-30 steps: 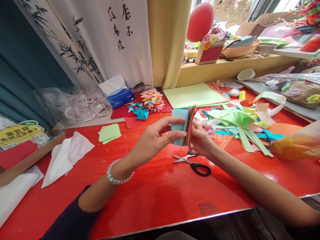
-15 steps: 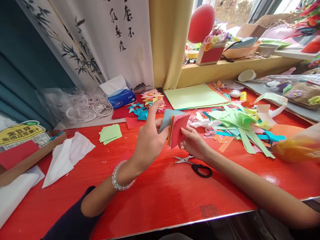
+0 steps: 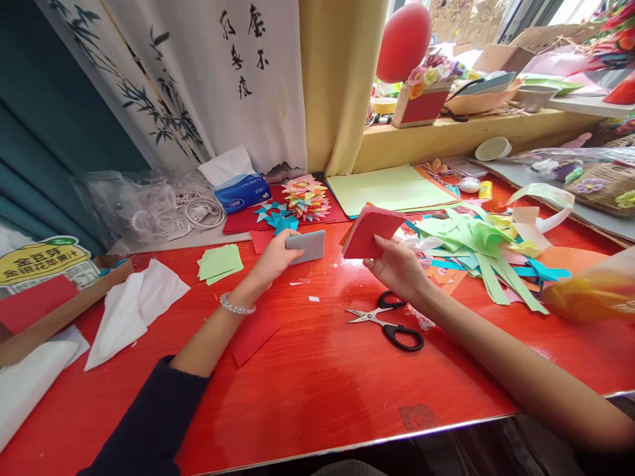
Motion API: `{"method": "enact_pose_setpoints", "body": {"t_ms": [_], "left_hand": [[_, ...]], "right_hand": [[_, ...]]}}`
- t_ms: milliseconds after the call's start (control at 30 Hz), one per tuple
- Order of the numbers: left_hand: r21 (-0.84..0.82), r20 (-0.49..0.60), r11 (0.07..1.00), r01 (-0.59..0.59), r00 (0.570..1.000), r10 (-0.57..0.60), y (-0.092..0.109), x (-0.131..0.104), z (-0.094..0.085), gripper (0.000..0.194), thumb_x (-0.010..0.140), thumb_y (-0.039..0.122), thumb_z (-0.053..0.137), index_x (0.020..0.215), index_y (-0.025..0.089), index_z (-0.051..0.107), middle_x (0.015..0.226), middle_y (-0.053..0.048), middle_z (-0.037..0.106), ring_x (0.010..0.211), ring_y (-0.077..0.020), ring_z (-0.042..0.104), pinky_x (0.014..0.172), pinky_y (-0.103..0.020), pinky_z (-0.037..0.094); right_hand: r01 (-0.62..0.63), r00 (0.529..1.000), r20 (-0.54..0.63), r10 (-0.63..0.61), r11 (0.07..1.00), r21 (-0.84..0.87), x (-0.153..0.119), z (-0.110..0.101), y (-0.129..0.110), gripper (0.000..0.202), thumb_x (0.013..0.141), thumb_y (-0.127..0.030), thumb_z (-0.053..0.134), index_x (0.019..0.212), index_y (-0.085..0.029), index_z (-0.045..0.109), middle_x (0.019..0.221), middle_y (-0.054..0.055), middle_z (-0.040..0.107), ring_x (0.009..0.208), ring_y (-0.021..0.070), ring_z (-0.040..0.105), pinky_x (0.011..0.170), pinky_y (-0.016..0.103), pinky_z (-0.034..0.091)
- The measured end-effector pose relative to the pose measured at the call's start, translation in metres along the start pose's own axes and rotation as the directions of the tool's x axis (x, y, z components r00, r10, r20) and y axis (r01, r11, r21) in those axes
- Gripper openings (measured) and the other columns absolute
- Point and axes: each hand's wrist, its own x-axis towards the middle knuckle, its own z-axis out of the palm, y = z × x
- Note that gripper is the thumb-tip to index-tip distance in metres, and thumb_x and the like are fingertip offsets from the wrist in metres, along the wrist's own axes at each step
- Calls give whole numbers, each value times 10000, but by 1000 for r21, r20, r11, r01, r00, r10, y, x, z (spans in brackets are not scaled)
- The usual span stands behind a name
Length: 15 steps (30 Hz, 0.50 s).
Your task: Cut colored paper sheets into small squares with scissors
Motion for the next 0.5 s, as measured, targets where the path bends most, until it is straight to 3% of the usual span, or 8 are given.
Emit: {"method": "enact_pose_setpoints", "body": {"t_ms": [100,200,267,367,433,500], "left_hand": [[34,34,999,-10,999,8,-11,-1,6,263,662,204,636,897,166,525,886,-31,631,862,-188,589,789,-322,457],[34,102,997,-63,993,59,-6,-4,3,144,691,177,573,831,177,539,900,-33,647,889,-184,598,832,-321,443],[44,174,990,-131,977,122,1,-8,0,115,695,118,502,780,180,547,939,-48,664,966,-192,595,874,-333,429],[136,244,952,-275,940,237,7,-12,-3,218,672,39,416,749,187,557,966,-53,683,1124,-202,537,999,-395,333],[180,217,923,-339,929,299,10,-12,-4,204,690,38,428,735,190,556,945,-43,691,1162,-198,513,1051,-415,264],[157,117,929,-336,940,321,12,-11,-5,126,735,94,477,758,185,562,955,-46,686,1112,-202,546,1025,-400,311]], "right_hand": [[-17,999,27,17,1000,-26,1,-3,1,178,638,-105,686,738,-218,592,801,-48,657,703,96,619,585,193,536],[49,989,142,-34,993,-104,1,-5,2,138,641,-170,690,625,-218,562,719,-35,613,771,117,600,723,245,517],[117,970,232,-79,981,-156,1,-5,2,209,656,-270,706,550,-216,534,684,-21,578,785,132,578,770,277,497],[183,936,337,-100,957,-227,-1,-7,1,293,614,-318,753,489,-210,510,750,6,581,853,163,555,719,281,492],[196,932,350,-95,944,-266,-1,-8,0,318,602,-338,760,478,-205,499,850,28,595,904,191,544,660,286,494],[186,948,305,-92,937,-295,-1,-9,-2,329,605,-363,751,482,-204,490,908,44,591,917,215,536,608,296,497]]}}
